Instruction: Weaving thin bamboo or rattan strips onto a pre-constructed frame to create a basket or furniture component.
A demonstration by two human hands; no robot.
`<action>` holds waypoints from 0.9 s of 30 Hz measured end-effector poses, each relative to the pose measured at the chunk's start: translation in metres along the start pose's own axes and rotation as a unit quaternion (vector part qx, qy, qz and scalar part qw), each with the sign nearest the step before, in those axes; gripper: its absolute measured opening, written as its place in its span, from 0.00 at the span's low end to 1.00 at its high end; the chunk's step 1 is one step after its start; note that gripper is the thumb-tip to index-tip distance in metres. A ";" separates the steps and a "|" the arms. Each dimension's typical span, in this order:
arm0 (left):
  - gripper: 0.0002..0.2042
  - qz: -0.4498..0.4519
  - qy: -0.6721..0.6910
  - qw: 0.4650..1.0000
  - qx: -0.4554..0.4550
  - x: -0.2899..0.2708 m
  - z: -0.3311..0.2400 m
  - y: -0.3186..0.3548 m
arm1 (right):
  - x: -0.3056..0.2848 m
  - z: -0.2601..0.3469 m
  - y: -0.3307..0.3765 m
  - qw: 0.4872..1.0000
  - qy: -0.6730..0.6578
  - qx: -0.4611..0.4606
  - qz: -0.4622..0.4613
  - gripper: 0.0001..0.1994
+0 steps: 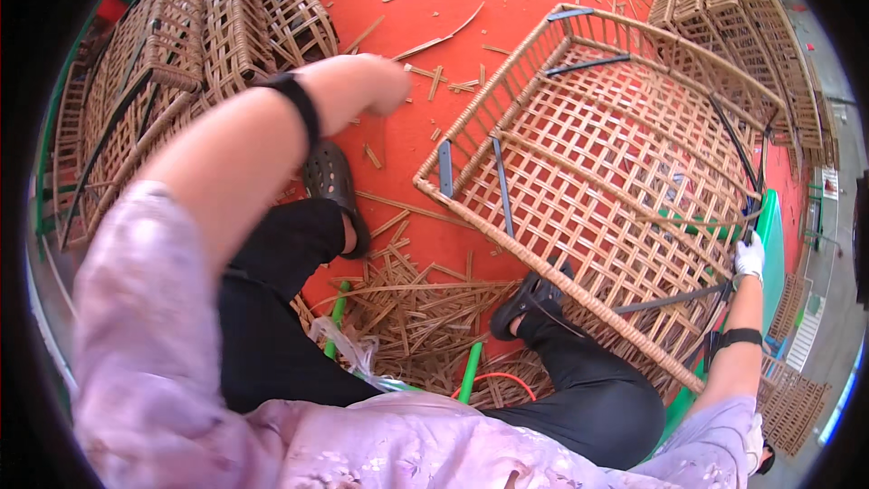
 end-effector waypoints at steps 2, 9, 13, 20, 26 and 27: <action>0.13 -0.116 0.135 0.980 -0.089 0.008 -0.003 -0.047 | -0.003 0.005 0.019 0.999 0.028 0.046 0.011 0.21; 0.32 -0.255 0.518 0.802 -0.153 0.105 -0.084 -0.114 | -0.010 -0.075 0.004 0.995 0.086 0.006 -0.051 0.21; 0.33 -0.237 0.647 0.717 -0.108 0.134 -0.095 -0.136 | -0.027 -0.095 -0.008 0.989 0.118 0.040 -0.084 0.21; 0.26 -0.231 0.645 0.712 -0.153 0.126 -0.093 -0.120 | -0.002 -0.075 0.010 0.990 0.005 0.125 -0.062 0.22; 0.22 -0.199 0.632 0.731 -0.165 0.150 -0.117 -0.114 | 0.003 -0.038 0.018 0.988 0.049 0.136 -0.048 0.14; 0.21 -0.171 0.642 0.731 -0.156 0.155 -0.127 -0.119 | -0.021 -0.036 0.010 0.985 0.123 0.109 -0.061 0.12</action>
Point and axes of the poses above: each hand's wrist, its own y-axis away from the middle knuckle, its own x-axis out of the palm, z = x × y, the point moved 2 cm from there along -y, towards the middle knuckle, and after that the axes turned 1 degree about y, right-handed, at the moved point
